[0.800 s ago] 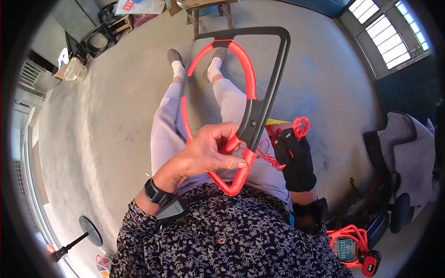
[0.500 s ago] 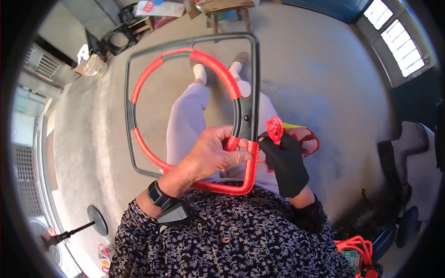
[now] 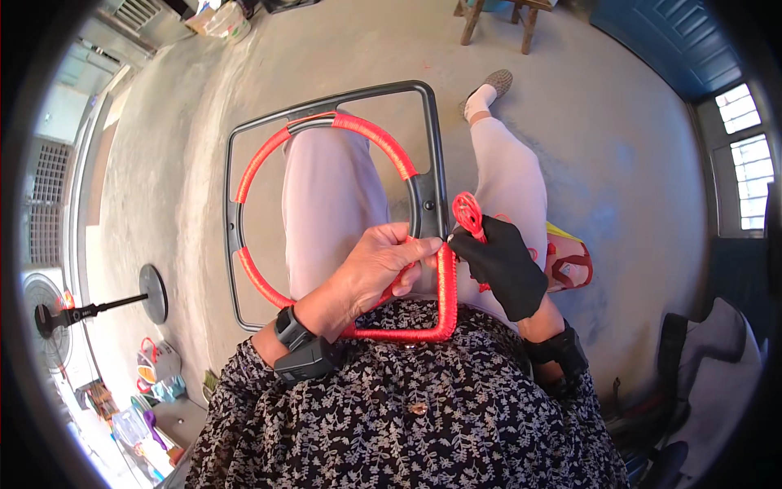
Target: The person is wrapping a red cord around a black square furniture frame to create a woven surface.
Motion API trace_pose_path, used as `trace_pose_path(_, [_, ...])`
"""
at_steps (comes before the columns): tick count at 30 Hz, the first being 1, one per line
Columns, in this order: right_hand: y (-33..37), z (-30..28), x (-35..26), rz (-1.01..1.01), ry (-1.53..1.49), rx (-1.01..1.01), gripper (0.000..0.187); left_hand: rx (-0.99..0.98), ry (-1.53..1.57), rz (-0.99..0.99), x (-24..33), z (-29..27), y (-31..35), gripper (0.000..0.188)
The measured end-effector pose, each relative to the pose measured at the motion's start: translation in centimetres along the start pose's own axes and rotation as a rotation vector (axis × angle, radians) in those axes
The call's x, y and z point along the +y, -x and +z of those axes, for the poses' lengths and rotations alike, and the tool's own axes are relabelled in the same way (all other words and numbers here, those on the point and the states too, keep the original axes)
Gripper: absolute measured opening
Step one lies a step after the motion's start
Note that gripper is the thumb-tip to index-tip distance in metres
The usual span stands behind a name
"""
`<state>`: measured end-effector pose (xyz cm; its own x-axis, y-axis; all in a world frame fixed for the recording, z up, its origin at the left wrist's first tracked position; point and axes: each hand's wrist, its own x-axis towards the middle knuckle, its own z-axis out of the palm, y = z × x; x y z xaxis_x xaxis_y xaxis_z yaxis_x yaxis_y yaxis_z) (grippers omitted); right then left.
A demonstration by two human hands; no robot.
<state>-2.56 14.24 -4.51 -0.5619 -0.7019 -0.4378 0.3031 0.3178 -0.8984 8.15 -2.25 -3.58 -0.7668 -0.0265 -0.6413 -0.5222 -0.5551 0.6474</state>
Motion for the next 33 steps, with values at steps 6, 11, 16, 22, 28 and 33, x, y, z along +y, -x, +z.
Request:
trace_pose_path(6, [0.1, 0.9, 1.1, 0.038, -0.023, -0.129, 0.021, 0.063, 0.077, -0.1, -1.0, -0.7, 1.5, 0.008])
trace_pose_path(11, [-1.0, 1.5, 0.3, 0.064, 0.016, -0.188, 0.02, 0.056, 0.319, 0.0, -2.5, -1.2, 3.1, 0.012])
trace_pose_path(16, [-2.1, 1.8, -0.8, 0.146, 0.027, -0.317, 0.017, 0.092, 0.29, 0.093, -3.0, -1.0, 4.3, 0.014])
trace_pose_path(22, [-2.5, 1.9, -0.6, 0.148, 0.013, -0.356, 0.016, 0.162, 0.373, 0.138, -2.8, -0.5, 4.2, 0.013])
trace_pose_path(28, [-2.2, 1.3, 0.0, 0.233, -0.048, -0.275, 0.018, 0.233, 0.309, 0.098, -3.0, -0.8, 3.4, 0.013])
trace_pose_path(33, [-2.1, -2.3, 0.9, 0.015, -0.406, 0.098, 0.034, 0.144, 0.316, 0.103, -2.3, -1.2, 3.2, 0.013])
